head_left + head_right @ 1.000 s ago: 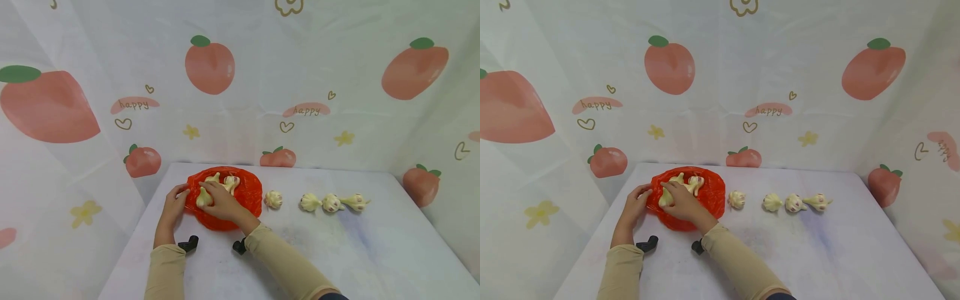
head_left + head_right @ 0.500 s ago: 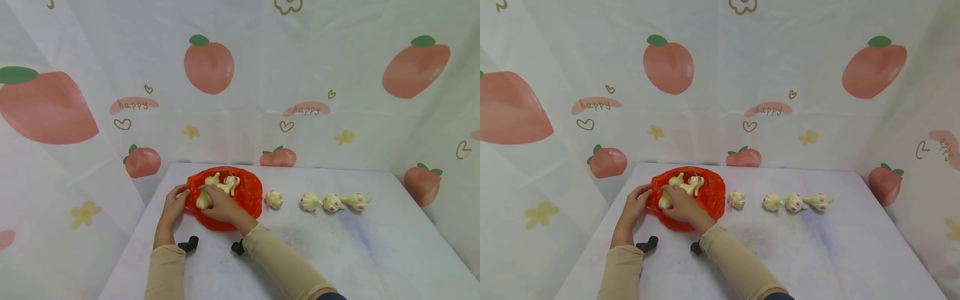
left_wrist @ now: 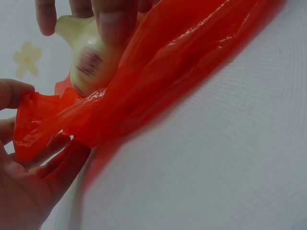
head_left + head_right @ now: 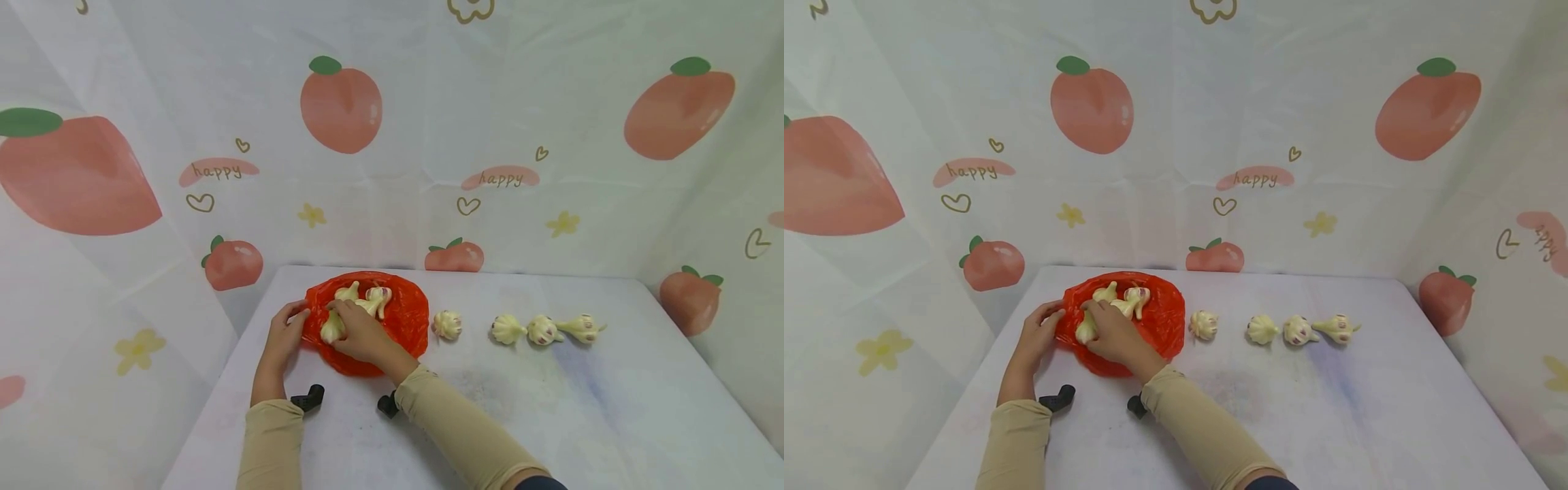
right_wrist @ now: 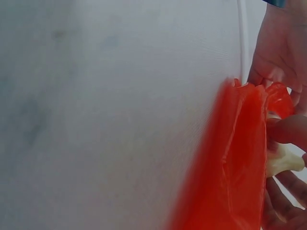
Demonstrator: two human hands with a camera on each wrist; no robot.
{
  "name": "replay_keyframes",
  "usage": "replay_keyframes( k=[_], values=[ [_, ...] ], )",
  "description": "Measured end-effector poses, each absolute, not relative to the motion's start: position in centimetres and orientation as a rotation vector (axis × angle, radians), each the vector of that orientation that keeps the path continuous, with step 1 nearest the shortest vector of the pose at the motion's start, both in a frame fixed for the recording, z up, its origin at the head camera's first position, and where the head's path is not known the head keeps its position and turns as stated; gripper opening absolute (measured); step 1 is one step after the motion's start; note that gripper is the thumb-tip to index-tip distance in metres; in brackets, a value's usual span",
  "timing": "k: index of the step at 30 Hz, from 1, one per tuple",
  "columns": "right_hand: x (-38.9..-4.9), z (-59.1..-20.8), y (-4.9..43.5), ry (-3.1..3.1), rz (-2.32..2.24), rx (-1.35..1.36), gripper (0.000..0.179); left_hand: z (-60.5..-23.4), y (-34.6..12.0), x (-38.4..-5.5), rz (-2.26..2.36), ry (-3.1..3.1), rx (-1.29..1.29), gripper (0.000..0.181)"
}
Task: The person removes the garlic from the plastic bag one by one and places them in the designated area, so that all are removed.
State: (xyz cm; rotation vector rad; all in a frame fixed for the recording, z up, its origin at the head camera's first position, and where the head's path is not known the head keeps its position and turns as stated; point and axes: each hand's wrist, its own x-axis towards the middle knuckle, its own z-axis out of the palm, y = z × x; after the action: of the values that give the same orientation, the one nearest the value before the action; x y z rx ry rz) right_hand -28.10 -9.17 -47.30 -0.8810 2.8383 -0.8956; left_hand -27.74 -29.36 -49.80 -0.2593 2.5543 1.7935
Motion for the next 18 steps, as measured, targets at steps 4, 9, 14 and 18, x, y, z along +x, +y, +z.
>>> replay_keyframes(
  k=[4,9,14,18],
  values=[
    [-28.2,-47.3,-9.1,2.851,-0.904,-0.911,0.066,-49.7,-29.3,-27.8,1.8,2.557,-0.256,0.047],
    [-28.4,-47.4,-8.9,2.845,-0.946,-0.949,0.065,-49.8,-29.4,-27.9,1.815,2.549,-0.246,0.047],
    [-28.3,-47.0,-8.3,2.824,-1.009,-0.958,0.066,-50.0,-29.5,-27.9,1.811,2.546,-0.245,0.047],
    [-27.9,-46.2,-7.6,2.804,-1.081,-0.977,0.066,-50.0,-29.5,-27.9,1.808,2.545,-0.261,0.047]
  ],
)
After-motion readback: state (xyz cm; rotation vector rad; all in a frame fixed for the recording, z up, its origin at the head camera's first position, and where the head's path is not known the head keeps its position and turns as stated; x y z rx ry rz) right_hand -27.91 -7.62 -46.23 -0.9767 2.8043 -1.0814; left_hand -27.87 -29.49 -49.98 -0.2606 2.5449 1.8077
